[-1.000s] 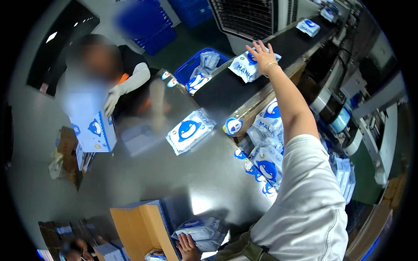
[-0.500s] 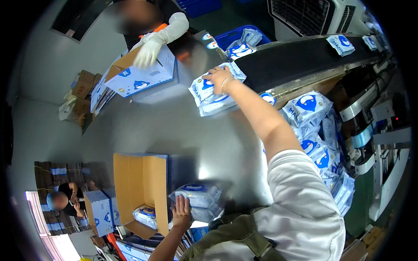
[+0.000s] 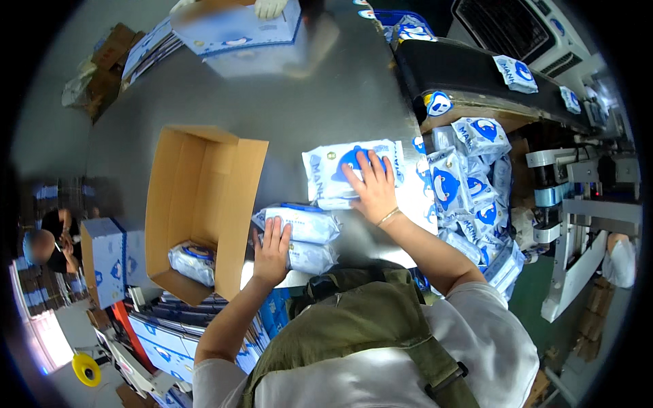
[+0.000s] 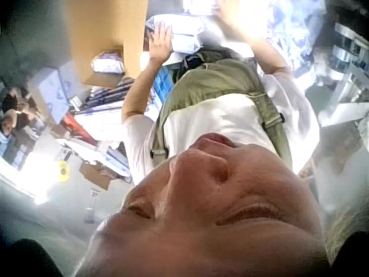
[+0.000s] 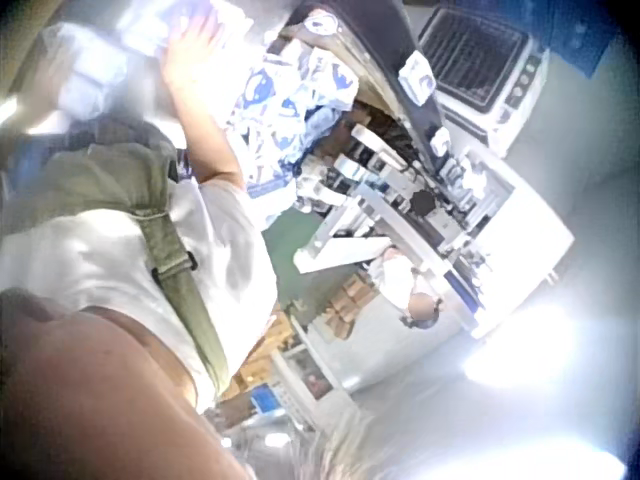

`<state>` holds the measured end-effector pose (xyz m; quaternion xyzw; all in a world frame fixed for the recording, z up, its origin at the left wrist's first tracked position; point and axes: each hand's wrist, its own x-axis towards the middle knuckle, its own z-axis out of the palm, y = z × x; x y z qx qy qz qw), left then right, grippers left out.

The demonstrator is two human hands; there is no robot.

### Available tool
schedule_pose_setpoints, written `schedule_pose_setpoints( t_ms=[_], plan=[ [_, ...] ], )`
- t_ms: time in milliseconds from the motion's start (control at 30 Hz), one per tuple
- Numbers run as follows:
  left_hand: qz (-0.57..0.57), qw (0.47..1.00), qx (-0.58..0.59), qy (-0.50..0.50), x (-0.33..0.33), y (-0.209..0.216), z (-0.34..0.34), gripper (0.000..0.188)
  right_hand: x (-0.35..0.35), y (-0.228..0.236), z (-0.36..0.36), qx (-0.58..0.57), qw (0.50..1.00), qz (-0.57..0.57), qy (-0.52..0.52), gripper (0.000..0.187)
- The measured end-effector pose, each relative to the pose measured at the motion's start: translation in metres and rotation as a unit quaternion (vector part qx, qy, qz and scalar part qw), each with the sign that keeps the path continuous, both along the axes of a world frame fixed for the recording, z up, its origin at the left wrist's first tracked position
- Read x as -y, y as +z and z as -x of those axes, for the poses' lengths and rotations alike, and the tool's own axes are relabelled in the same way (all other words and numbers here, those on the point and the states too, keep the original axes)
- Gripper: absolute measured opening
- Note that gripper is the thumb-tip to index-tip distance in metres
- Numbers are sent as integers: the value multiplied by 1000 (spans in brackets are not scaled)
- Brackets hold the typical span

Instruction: The person picks up blue packages from a table, places them inside a cardboard box, and then moves the box onto a stack on a blue plastic crate.

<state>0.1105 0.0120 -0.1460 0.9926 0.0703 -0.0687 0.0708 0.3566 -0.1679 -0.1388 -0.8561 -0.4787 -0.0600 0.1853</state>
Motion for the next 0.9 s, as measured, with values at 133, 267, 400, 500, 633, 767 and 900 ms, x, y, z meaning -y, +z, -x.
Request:
schedule_pose_setpoints(
  t_ms=[133, 267, 400, 500, 633, 767, 900],
  plan=[
    [36, 999, -14, 17, -2, 12, -1, 68, -31, 25, -29, -28, 997, 70, -16, 95],
    [52, 998, 3, 33, -4, 10, 0, 65, -68, 26, -99, -172, 974, 144, 36, 96],
    [-29, 999, 16, -7, -10, 4, -3, 88, -89, 18, -130, -311, 924, 221, 38, 104],
    [46, 999, -2, -14, -14, 13, -12, 77, -94, -3, -103, -335, 910, 242, 33, 105],
    [45, 998, 19, -30, -18, 11, -10, 72, -101, -17, -99, -444, 861, 220, 114, 104],
    [59, 998, 14, -23, -19, 14, -11, 72, -138, -33, -117, -584, 795, 63, 153, 80],
    [88, 996, 12, -20, -21, 12, -14, 72, -169, -60, -118, -598, 766, 198, 129, 44]
  ],
)
